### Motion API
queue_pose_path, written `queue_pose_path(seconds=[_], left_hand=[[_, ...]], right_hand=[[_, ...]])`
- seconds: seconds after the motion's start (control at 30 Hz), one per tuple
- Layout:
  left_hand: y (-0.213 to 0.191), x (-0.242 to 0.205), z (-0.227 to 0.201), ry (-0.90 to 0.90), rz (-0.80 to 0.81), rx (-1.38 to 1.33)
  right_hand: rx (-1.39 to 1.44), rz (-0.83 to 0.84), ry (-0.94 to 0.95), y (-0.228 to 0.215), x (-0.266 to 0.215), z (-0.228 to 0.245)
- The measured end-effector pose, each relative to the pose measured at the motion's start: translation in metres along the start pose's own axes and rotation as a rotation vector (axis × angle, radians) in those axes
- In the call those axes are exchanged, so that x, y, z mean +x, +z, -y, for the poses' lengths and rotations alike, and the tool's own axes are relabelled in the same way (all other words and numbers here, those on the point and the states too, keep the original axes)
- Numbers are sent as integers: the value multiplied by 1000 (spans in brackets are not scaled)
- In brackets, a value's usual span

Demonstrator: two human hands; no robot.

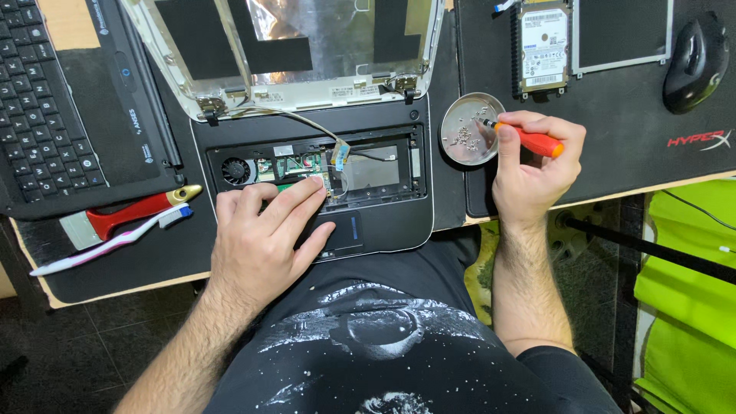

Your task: The person assembles a laptop by installing the palm rest, inserting a RAM module, and securing a hard drive. They use a screwdriver to fasten screws for the components and the palm rest.

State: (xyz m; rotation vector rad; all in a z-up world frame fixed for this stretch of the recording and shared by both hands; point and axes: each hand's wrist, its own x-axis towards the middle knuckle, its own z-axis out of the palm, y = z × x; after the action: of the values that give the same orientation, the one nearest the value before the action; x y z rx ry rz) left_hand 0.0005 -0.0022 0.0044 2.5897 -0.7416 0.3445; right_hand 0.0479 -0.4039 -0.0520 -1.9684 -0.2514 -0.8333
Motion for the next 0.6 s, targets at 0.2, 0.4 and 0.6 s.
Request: queue_pose_path(seconds=[0.2, 0.4, 0.6], left_hand=[[-9, 3, -1, 25, 52, 24], [-11, 2, -1, 9, 1, -3], [-5, 0, -7, -71, -32, -38]], right_hand=[[93, -44, 145, 0, -3, 24], [336, -30, 300, 19, -15, 70], [571, 382, 281, 58, -9, 121]])
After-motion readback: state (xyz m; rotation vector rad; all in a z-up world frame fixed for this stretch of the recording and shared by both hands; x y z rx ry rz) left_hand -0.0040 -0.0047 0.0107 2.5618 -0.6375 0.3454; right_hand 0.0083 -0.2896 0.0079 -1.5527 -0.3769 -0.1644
